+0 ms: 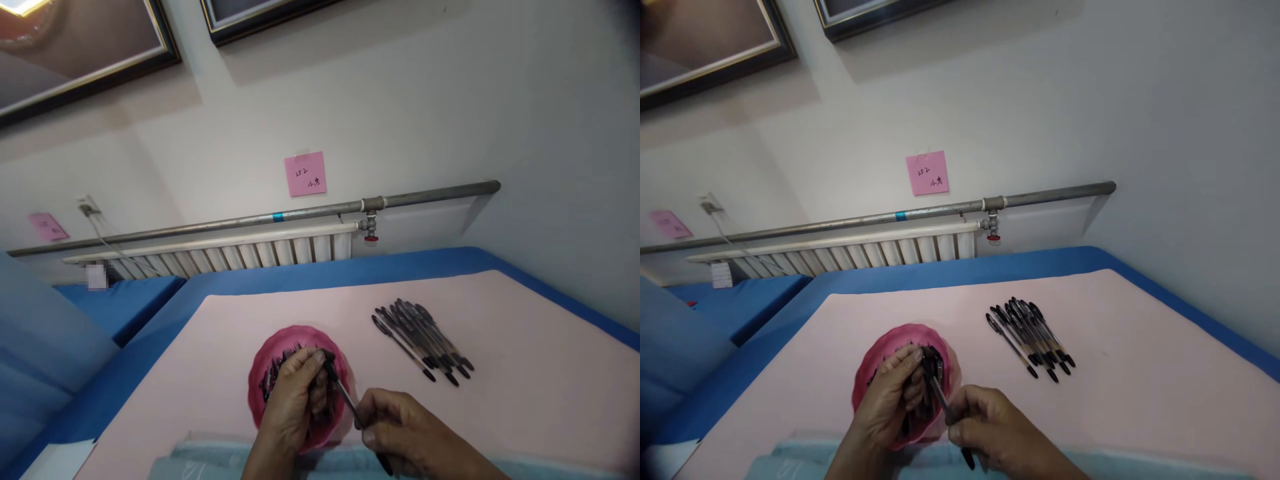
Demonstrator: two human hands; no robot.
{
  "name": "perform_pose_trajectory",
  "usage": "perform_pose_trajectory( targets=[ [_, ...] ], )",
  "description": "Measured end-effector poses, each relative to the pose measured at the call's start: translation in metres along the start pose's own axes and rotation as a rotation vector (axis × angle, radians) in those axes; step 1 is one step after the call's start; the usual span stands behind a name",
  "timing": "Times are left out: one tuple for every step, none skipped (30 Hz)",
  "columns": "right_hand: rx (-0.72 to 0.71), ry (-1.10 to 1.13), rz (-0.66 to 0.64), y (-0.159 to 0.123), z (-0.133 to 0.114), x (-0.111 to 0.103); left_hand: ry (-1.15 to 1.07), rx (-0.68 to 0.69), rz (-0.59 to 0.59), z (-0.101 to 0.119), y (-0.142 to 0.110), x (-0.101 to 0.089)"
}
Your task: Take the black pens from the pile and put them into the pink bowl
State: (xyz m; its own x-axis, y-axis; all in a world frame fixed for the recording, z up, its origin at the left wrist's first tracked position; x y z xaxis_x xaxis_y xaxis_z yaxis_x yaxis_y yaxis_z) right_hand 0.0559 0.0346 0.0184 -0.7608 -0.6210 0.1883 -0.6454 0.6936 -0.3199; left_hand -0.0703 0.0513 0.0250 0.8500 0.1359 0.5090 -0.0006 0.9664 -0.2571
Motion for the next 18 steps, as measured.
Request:
perform_pose_trajectory(
  targets=[
    [-0.019, -0.034, 0.022, 0.0, -0.002, 0.0, -0.005, 0.007, 0.009, 0.0, 0.0, -0.001],
    [-0.034, -0.061, 0.029, 0.0, -0.004, 0.0, -0.014, 0.012, 0.009, 0.001, 0.0, -0.001],
    [-0.042, -0.081, 0.019, 0.0, -0.005, 0.001, -0.024, 0.015, 0.001, 0.001, 0.0, 0.0],
    [-0.048, -0.092, -0.009, -0.001, -0.006, 0.003, -0.034, 0.016, -0.012, 0.002, 0.0, 0.001],
    [-0.059, -0.094, -0.048, -0.001, -0.007, 0.005, -0.041, 0.015, -0.025, 0.003, -0.001, 0.002],
    [-0.074, -0.089, -0.083, -0.001, -0.008, 0.008, -0.044, 0.013, -0.036, 0.004, -0.001, 0.003],
    [-0.088, -0.079, -0.109, -0.001, -0.009, 0.009, -0.042, 0.011, -0.044, 0.004, -0.002, 0.003],
    [-0.093, -0.068, -0.114, -0.001, -0.009, 0.01, -0.041, 0.011, -0.049, 0.004, -0.003, 0.004],
    [-0.089, -0.056, -0.098, -0.001, -0.008, 0.009, -0.041, 0.013, -0.05, 0.005, -0.003, 0.004],
    [-0.077, -0.044, -0.065, 0.0, -0.007, 0.007, -0.042, 0.014, -0.051, 0.005, -0.003, 0.005],
    [-0.06, -0.033, -0.031, 0.0, -0.006, 0.006, -0.044, 0.016, -0.048, 0.005, -0.003, 0.004],
    [-0.04, -0.025, -0.016, 0.0, -0.004, 0.005, -0.046, 0.017, -0.044, 0.005, -0.003, 0.004],
    [-0.025, -0.015, -0.022, 0.0, -0.003, 0.007, -0.047, 0.016, -0.043, 0.004, -0.003, 0.004],
    [-0.023, 0.0, -0.045, 0.0, -0.002, 0.009, -0.047, 0.014, -0.044, 0.004, -0.003, 0.004],
    [-0.034, 0.015, -0.074, 0.0, -0.003, 0.011, -0.045, 0.011, -0.046, 0.004, -0.003, 0.004],
    [-0.054, 0.028, -0.103, 0.0, -0.003, 0.013, -0.043, 0.009, -0.046, 0.004, -0.003, 0.004],
    [-0.076, 0.037, -0.119, 0.0, -0.004, 0.014, -0.04, 0.007, -0.046, 0.004, -0.003, 0.004],
    [-0.093, 0.042, -0.116, 0.0, -0.004, 0.014, -0.037, 0.007, -0.042, 0.005, -0.003, 0.003]
  ],
)
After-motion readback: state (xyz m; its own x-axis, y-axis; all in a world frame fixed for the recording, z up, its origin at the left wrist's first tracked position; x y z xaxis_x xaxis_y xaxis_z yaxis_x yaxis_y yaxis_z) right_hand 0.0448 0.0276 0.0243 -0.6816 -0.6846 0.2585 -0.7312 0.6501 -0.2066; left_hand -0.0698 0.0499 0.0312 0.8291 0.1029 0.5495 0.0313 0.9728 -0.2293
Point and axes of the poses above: each hand's wrist, its own y-axis towards the middle knuckle, its own x-axis out of the palm, z = x × y, the point moved 7 cm from there along y, towards the middle knuckle, and after that the axes turned 1 degree about -x, right-handed, at the moved point
